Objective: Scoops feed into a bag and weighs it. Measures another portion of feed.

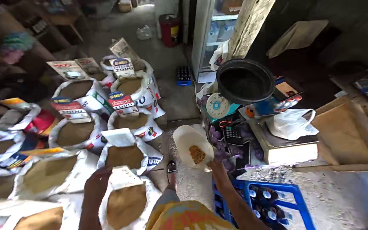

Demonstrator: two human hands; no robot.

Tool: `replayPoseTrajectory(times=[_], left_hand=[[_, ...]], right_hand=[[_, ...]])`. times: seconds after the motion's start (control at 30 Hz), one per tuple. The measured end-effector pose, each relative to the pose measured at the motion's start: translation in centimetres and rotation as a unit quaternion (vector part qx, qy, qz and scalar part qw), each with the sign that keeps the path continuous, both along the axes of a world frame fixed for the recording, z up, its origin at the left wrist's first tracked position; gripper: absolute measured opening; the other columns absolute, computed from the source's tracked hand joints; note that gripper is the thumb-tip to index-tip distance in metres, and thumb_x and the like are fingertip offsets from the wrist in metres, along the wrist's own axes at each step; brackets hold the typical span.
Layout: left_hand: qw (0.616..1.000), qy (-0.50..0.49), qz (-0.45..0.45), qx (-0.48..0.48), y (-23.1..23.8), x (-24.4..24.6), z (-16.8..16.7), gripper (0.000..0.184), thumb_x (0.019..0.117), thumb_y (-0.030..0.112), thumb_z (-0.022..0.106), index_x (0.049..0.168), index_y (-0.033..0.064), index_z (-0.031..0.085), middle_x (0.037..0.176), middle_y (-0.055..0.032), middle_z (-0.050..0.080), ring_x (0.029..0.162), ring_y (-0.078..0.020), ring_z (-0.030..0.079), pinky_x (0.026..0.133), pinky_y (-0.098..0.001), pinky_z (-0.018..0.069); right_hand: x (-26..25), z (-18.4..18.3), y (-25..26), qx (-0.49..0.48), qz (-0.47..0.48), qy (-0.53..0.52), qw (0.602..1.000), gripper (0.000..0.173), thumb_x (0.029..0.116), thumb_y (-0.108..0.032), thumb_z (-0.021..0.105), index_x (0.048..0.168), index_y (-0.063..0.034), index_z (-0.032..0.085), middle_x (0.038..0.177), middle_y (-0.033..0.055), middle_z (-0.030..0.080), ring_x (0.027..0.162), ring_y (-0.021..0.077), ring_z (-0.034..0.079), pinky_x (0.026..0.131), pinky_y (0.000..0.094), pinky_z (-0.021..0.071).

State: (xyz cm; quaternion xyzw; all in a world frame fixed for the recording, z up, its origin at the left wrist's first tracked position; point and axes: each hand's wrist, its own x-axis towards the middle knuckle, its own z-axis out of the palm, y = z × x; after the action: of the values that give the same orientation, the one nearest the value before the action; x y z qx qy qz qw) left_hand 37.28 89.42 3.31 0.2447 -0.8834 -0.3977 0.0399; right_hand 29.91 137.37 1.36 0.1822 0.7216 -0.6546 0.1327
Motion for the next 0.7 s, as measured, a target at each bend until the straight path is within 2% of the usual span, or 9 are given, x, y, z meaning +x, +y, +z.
replayPoseTrajectory(times=[0.07, 0.1, 0.17, 0.27, 0.37, 0.4, 0.5, 0.6, 0.7], left_hand=[[0.999, 0.027, -0.025, 0.006, 0.5, -12.0, 1.8, 0.038, 0.1026, 0.031, 0.062, 0.119, -0.0022, 0.070, 0.115, -0.0220, 0.071, 0.108, -0.0334, 0.069, 0.099, -0.0565, 0.0531], [0.998, 0.038, -0.041, 0.024, 1.7, -18.1, 2.8, 0.037, 0.1015, 0.029, 0.064, 0.119, -0.0023, 0.070, 0.115, -0.0211, 0.071, 0.109, -0.0308, 0.069, 0.100, -0.0528, 0.0536], [0.992, 0.050, -0.103, 0.059, 5.1, -30.0, 5.0, 0.039, 0.1015, 0.030, 0.064, 0.122, -0.0032, 0.067, 0.118, -0.0211, 0.070, 0.111, -0.0303, 0.068, 0.101, -0.0515, 0.0536], [0.967, 0.071, -0.238, 0.060, 12.4, -45.5, 6.3, 0.038, 0.1034, 0.034, 0.061, 0.124, 0.0029, 0.067, 0.121, -0.0178, 0.069, 0.111, -0.0305, 0.068, 0.099, -0.0551, 0.0540], [0.923, 0.096, -0.369, 0.049, 21.2, -59.4, 7.4, 0.032, 0.1039, 0.027, 0.060, 0.125, 0.0042, 0.068, 0.122, -0.0148, 0.071, 0.113, -0.0258, 0.069, 0.102, -0.0494, 0.0547], [0.911, 0.099, -0.398, 0.034, 24.0, -63.6, 7.0, 0.031, 0.1038, 0.026, 0.059, 0.124, 0.0039, 0.069, 0.121, -0.0149, 0.071, 0.114, -0.0256, 0.068, 0.103, -0.0488, 0.0539], [0.897, 0.075, -0.435, -0.016, 31.7, -73.0, 5.1, 0.033, 0.0993, 0.027, 0.064, 0.122, 0.0038, 0.070, 0.120, -0.0178, 0.070, 0.116, -0.0315, 0.067, 0.104, -0.0540, 0.0517], [0.897, 0.043, -0.439, -0.015, 36.6, -79.7, 1.9, 0.052, 0.0965, 0.021, 0.065, 0.145, 0.0045, 0.054, 0.144, -0.0232, 0.056, 0.132, -0.0387, 0.055, 0.110, -0.0579, 0.0460], [0.870, 0.019, -0.492, -0.014, 39.2, -85.0, -0.3, 0.059, 0.0976, 0.014, 0.061, 0.153, 0.0057, 0.045, 0.150, -0.0225, 0.051, 0.137, -0.0382, 0.052, 0.113, -0.0568, 0.0436]], right_hand=[[-3.5, -1.8, -0.4, -0.001, -0.036, -0.018, 0.999, 0.025, 0.0977, -0.020, 0.058, 0.108, -0.0005, 0.070, 0.097, 0.0111, 0.070, 0.092, 0.0193, 0.067, 0.085, 0.0425, 0.0557], [-5.4, -2.3, -0.6, 0.001, -0.047, -0.024, 0.999, 0.026, 0.0977, -0.021, 0.059, 0.108, -0.0005, 0.071, 0.097, 0.0117, 0.071, 0.092, 0.0203, 0.067, 0.085, 0.0439, 0.0559], [-9.2, -2.3, -1.7, 0.012, -0.063, -0.034, 0.997, 0.028, 0.0980, -0.024, 0.060, 0.109, -0.0015, 0.071, 0.098, 0.0117, 0.071, 0.093, 0.0208, 0.068, 0.085, 0.0448, 0.0563], [-14.1, -1.1, -3.4, 0.016, -0.081, -0.054, 0.995, 0.029, 0.0990, -0.023, 0.059, 0.115, -0.0017, 0.070, 0.102, 0.0117, 0.072, 0.096, 0.0204, 0.068, 0.088, 0.0450, 0.0567], [-20.4, -1.2, -4.9, 0.007, -0.102, -0.062, 0.993, 0.027, 0.0993, -0.021, 0.059, 0.115, -0.0018, 0.070, 0.100, 0.0115, 0.071, 0.092, 0.0197, 0.068, 0.082, 0.0443, 0.0569], [-22.7, -1.8, -5.1, 0.013, -0.103, -0.060, 0.993, 0.027, 0.0987, -0.022, 0.059, 0.114, -0.0031, 0.071, 0.099, 0.0105, 0.072, 0.092, 0.0192, 0.068, 0.083, 0.0445, 0.0562], [-29.9, -4.5, -5.1, 0.035, -0.083, -0.058, 0.994, 0.027, 0.0991, -0.028, 0.058, 0.109, -0.0085, 0.074, 0.096, 0.0065, 0.073, 0.092, 0.0181, 0.069, 0.086, 0.0466, 0.0568], [-37.9, -5.7, -4.6, 0.019, -0.056, -0.051, 0.997, 0.028, 0.1020, -0.032, 0.059, 0.108, -0.0088, 0.073, 0.096, 0.0051, 0.073, 0.091, 0.0153, 0.070, 0.086, 0.0414, 0.0578], [-44.8, -5.0, -4.8, 0.012, -0.047, -0.083, 0.995, 0.028, 0.1005, -0.029, 0.061, 0.115, -0.0075, 0.071, 0.103, 0.0078, 0.073, 0.096, 0.0176, 0.069, 0.090, 0.0441, 0.0560]])
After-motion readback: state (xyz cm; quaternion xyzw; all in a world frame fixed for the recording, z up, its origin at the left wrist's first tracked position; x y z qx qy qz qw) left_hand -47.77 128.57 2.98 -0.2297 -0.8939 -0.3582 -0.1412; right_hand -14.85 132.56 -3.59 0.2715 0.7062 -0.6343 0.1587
